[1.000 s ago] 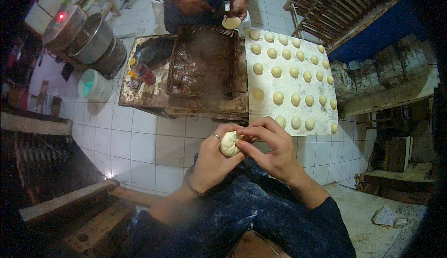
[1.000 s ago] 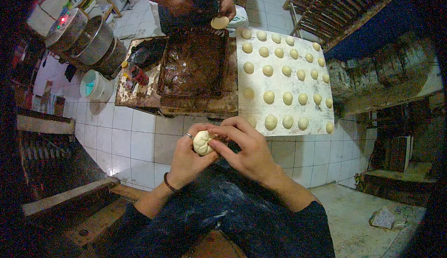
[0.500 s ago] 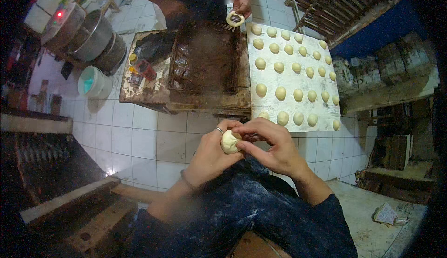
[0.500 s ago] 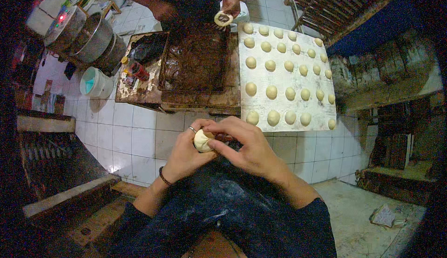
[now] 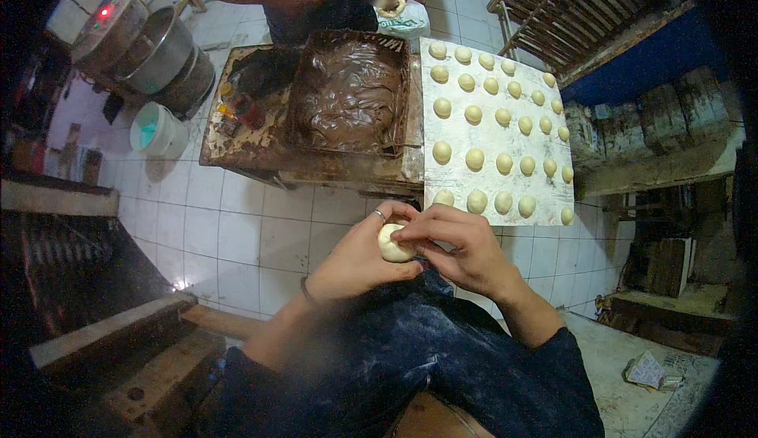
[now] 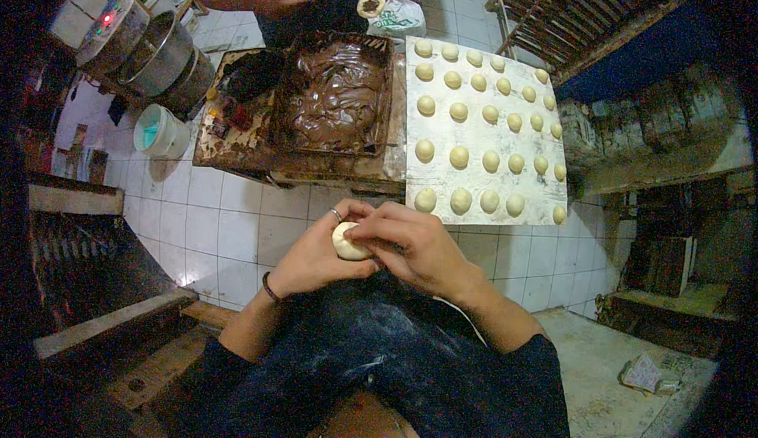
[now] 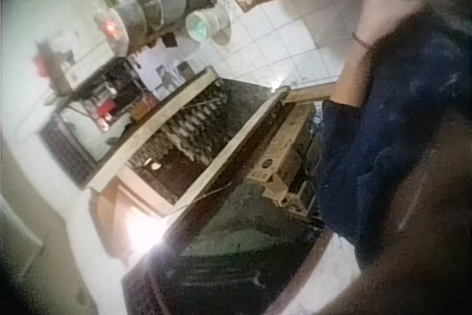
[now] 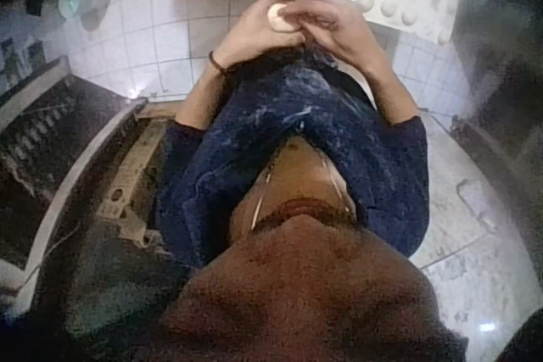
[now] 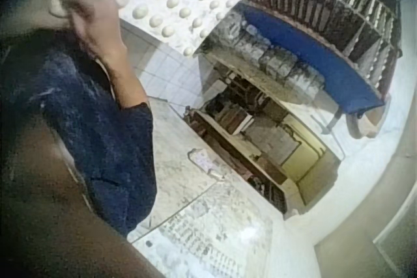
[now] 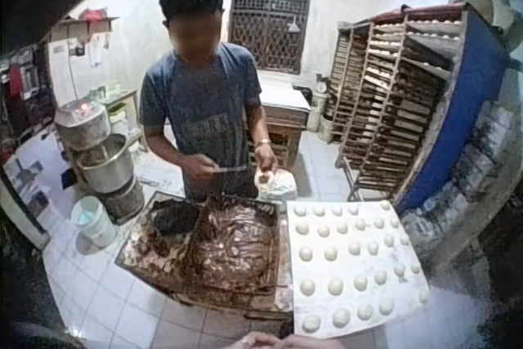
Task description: The person fills dough balls with a brown paste by hand, pinching the dough to seal the filling inside, and places the completed balls on a tray.
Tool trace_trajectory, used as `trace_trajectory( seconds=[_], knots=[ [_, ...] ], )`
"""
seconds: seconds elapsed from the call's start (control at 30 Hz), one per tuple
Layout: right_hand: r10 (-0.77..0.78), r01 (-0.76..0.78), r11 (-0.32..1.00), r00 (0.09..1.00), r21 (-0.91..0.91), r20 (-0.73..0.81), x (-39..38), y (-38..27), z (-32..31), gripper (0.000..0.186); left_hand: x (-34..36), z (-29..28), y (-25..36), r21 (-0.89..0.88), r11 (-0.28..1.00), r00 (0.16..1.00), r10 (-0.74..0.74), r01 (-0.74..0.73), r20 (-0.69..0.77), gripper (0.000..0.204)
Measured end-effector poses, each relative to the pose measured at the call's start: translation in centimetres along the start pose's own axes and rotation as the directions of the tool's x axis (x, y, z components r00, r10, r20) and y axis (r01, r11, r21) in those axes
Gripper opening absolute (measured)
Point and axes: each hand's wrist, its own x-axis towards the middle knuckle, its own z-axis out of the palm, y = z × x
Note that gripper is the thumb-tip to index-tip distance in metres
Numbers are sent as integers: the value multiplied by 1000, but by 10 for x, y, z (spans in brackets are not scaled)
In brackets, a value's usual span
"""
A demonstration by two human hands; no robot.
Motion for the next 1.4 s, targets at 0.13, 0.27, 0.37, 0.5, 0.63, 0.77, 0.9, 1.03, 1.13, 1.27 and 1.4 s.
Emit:
trace_trajectory(
  seconds=[0.13,0.27,0.37,0.5,0.63,0.77,0.9,1.03,1.13,1.27,1.4],
  knots=[
    [24,-23,999,999,46,-21,2,-14,-10,30,-1,-1,-1,16,1000,1000,-11,11,-15,56],
    [-101,99,993,994,-61,-44,-2,-5,-1,29,1,2,-2,40,998,999,-44,44,-14,55],
    [-12,12,999,1000,-44,-4,-8,4,-1,31,2,10,7,266,963,989,78,-42,-129,54],
    [-5,5,1000,998,0,-55,-3,-5,-9,31,0,9,1,294,954,987,102,-61,-126,58],
    [-90,88,993,996,-81,-12,-7,2,-3,35,2,11,-5,128,990,991,79,-65,-109,56],
    [34,-35,999,999,-13,-33,-7,1,-7,36,1,12,7,214,977,992,14,13,-125,52],
    [-58,54,995,998,-86,-37,-4,-5,-7,30,3,3,-7,221,975,999,-13,24,-50,53],
    [-2,5,998,999,-64,51,-7,2,-6,28,5,5,3,246,967,997,-66,73,-35,54],
    [-46,47,999,998,-23,33,-3,3,-7,29,6,0,-12,80,997,1000,-10,11,-9,54],
    [-128,132,986,991,-104,43,-3,3,-3,29,7,0,-7,0,999,996,-42,42,73,47],
    [80,-80,995,997,-56,5,-1,5,-3,28,5,4,-3,184,979,993,96,-83,-61,48]
  ],
)
